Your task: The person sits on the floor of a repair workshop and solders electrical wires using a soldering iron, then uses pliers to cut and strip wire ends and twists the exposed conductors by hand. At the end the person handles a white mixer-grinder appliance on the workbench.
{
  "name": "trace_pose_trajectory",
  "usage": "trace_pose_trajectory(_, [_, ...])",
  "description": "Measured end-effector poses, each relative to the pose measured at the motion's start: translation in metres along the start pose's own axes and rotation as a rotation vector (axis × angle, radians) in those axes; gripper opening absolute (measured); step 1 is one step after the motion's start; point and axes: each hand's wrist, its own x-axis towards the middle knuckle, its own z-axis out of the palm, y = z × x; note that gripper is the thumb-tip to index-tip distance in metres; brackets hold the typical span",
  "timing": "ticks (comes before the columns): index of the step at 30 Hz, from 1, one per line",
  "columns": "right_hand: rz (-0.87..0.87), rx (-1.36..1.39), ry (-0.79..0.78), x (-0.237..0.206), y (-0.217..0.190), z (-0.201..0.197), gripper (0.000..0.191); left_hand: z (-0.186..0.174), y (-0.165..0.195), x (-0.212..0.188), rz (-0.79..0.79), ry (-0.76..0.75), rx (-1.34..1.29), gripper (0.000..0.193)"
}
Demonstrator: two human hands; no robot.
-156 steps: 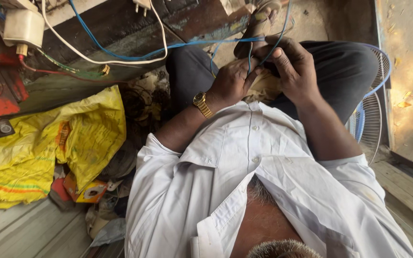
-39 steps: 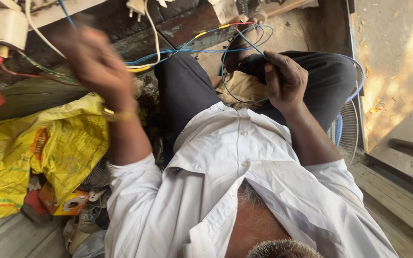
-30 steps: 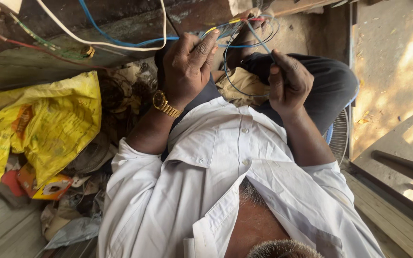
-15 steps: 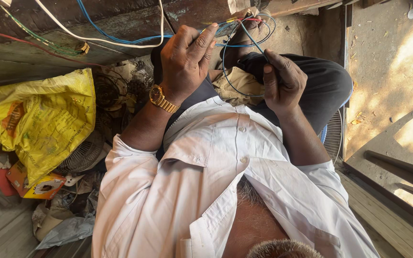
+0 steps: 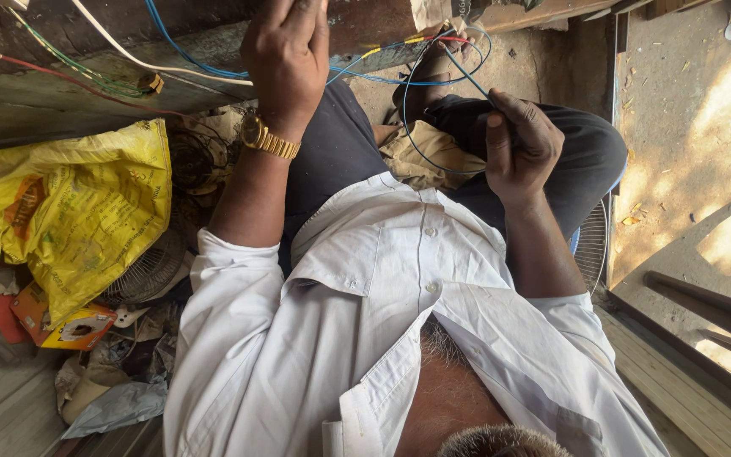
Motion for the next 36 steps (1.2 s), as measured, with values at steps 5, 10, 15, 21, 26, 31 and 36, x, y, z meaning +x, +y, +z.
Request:
trace_pose_trajectory(5, [0.004,0.005,-0.024,-0.01,0.004,0.0,0.016,0.011,0.0,-0.005,-0.013,0.007,0.036,0.012])
trace_pose_trajectory(10, [0.286,0.228,-0.022,-0.022,0.015,0.001,0.017,0.012,0.022,-0.014,-0.123,-0.079,-0.103,0.017])
trace_pose_trajectory(15, [0.521,0.936,0.026,-0.023,0.023,0.012,0.012,-0.009,0.055,-0.019,-0.316,-0.224,-0.462,0.019])
trace_pose_trajectory(21, [0.773,1.256,-0.064,-0.029,0.014,0.051,0.014,-0.004,0.097,-0.035,-0.499,-0.31,-0.765,0.014])
trace_pose_trajectory(26, [0.74,1.214,-0.099,-0.027,0.002,0.06,0.024,0.009,0.107,-0.032,-0.482,-0.338,-0.898,0.016])
trace_pose_trajectory(31, [0.736,1.171,-0.093,-0.024,-0.007,0.06,0.033,0.018,0.114,-0.027,-0.49,-0.354,-0.886,0.018])
trace_pose_trajectory(36, [0.619,1.181,-0.038,-0.023,0.001,0.058,0.026,0.014,0.115,-0.027,-0.442,-0.345,-0.771,0.018])
